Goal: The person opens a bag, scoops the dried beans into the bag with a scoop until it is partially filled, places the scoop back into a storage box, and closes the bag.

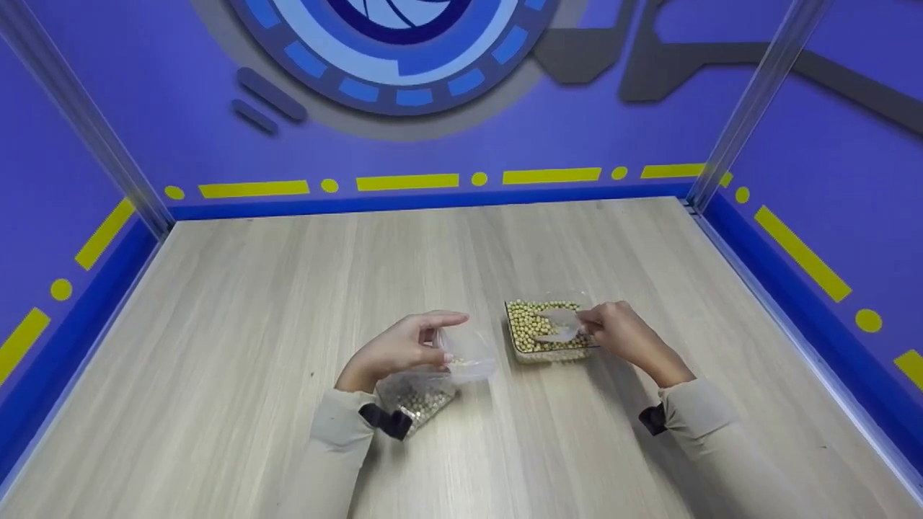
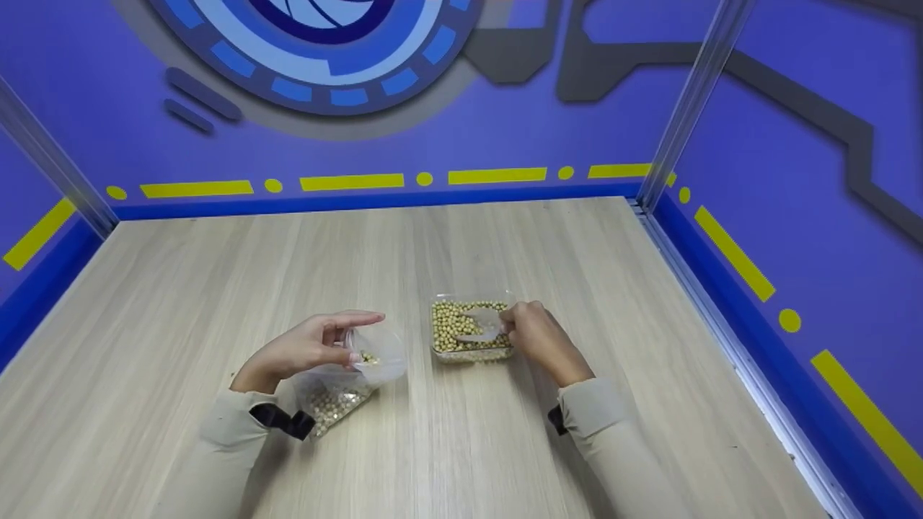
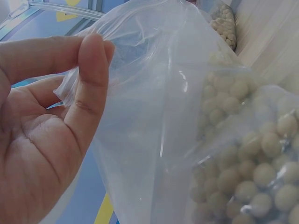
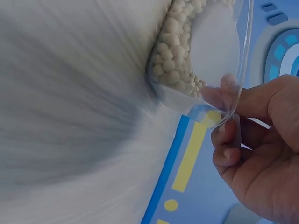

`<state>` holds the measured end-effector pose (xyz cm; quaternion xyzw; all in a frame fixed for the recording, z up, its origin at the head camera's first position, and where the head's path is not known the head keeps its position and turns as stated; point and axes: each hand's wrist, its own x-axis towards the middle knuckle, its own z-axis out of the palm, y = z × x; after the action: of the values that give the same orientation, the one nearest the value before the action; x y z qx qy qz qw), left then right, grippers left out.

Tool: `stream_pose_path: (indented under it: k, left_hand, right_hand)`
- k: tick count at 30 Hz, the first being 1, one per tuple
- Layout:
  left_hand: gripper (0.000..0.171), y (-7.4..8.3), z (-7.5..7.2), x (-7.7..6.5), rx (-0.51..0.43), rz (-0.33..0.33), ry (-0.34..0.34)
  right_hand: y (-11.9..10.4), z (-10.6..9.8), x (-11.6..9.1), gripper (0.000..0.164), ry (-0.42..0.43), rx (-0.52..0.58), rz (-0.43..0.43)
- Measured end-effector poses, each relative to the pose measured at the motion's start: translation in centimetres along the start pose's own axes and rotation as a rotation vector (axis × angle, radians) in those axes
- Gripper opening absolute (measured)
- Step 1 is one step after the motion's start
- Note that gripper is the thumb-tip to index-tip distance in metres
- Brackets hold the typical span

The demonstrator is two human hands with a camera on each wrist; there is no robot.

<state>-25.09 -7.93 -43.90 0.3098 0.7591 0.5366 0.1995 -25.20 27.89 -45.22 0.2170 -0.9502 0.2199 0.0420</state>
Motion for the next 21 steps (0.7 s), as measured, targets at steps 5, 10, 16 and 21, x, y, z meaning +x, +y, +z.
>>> stream_pose_path:
  k: [5,10,16,21]
  left_hand:
    - [0.062,0.0,0.0,0.0,-0.008,0.007,-0.001]
    - [0.062,-0.1,-0.1,0.0,0.005,0.021,0.002]
    - [0.062,-0.2,0.0,0.0,0.021,0.018,0.01]
    - [0.062,-0.1,0.0,0.1,0.01,0.014,0.014]
  right_hand:
    - [0.4,0.3,-0.1,0.017,0.011,-0.021,-0.015]
    - [1.1,1.1,-0.8,0.011,0.1,-0.083,-0.021]
    - [1.7,1.7,-1.2,0.019,0.179,-0.029,-0.002]
    - [2.0,1.3,-1.0,0.021,0.2,0.034,0.002]
